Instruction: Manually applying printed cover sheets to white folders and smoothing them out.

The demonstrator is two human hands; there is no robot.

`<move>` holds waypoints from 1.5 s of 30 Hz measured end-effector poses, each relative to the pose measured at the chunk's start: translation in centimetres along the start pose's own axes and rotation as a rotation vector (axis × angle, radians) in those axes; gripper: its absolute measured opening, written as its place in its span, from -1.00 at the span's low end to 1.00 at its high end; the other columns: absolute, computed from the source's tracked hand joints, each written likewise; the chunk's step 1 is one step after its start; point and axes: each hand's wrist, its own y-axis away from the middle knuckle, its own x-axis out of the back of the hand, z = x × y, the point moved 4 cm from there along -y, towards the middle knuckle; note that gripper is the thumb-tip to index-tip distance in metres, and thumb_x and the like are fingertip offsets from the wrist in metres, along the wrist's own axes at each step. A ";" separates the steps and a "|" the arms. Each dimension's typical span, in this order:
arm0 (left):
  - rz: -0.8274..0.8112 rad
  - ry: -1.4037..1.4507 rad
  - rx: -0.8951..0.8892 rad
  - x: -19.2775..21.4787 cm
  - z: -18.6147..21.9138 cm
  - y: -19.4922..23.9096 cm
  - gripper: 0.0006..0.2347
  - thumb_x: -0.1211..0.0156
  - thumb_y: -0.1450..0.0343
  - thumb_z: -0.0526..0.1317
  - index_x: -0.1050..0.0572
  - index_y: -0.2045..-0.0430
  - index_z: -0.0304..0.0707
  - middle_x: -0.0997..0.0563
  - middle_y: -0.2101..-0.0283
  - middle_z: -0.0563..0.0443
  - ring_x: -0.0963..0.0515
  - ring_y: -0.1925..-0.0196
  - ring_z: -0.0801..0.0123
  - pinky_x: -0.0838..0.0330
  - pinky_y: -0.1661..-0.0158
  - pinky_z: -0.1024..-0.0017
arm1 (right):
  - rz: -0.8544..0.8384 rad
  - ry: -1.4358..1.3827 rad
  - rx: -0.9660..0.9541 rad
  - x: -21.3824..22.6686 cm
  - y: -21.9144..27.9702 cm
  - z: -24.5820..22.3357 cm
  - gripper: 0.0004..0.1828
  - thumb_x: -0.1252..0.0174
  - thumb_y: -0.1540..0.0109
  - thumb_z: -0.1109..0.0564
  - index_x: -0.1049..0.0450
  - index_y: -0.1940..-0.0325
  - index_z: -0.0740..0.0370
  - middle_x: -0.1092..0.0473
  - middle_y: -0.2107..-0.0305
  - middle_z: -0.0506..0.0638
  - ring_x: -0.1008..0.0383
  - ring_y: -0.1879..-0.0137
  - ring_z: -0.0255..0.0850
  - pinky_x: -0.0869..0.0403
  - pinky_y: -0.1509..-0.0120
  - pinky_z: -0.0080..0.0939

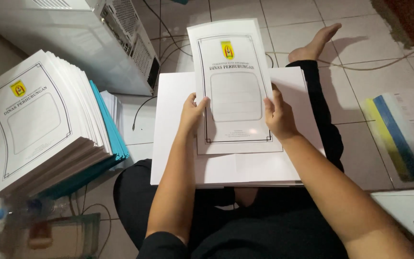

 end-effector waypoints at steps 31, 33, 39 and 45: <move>0.119 -0.232 -0.360 -0.6 -0.5 -0.3 -0.78 -0.13 -0.53 -0.34 -0.44 -0.07 -0.21 -0.64 0.06 -0.32 -0.59 -0.09 -0.21 -0.49 -0.07 -0.07 | 0.011 -0.785 -0.714 -1.9 -0.9 4.0 -0.70 -0.23 -0.32 0.11 -0.49 -0.09 0.30 -0.54 0.29 0.06 -0.57 0.19 -0.26 -0.57 0.08 -0.21; 0.097 -0.227 -0.351 -0.9 -0.1 0.4 -0.76 -0.13 -0.54 -0.34 -0.43 -0.10 -0.22 -0.62 0.01 -0.33 -0.55 -0.15 -0.21 -0.45 -0.12 -0.07 | 0.033 -0.722 -0.699 -1.1 -0.8 3.6 -0.71 -0.23 -0.32 0.10 -0.51 -0.08 0.28 -0.54 0.28 0.03 -0.55 0.17 -0.30 -0.55 0.06 -0.23; 0.122 -0.208 -0.297 -0.4 -1.6 -0.4 -0.73 -0.11 -0.56 -0.32 -0.41 -0.17 -0.20 -0.56 -0.14 -0.18 -0.44 -0.30 -0.03 -0.32 -0.25 0.00 | -0.065 -0.544 -0.593 -1.5 0.0 7.0 -0.68 -0.16 -0.36 0.04 -0.51 -0.12 0.27 -0.56 0.15 0.11 -0.54 -0.02 -0.25 -0.48 -0.17 -0.12; 0.122 -0.105 -0.305 -0.4 -3.4 -0.7 -0.74 -0.05 -0.56 -0.39 -0.44 -0.14 -0.13 -0.58 -0.11 -0.08 -0.46 -0.28 0.09 -0.37 -0.23 0.07 | -0.081 -0.458 -0.578 -0.4 -0.8 3.9 -0.66 -0.16 -0.36 0.02 -0.49 -0.13 0.27 -0.55 0.10 0.12 -0.52 -0.11 -0.19 -0.43 -0.25 -0.05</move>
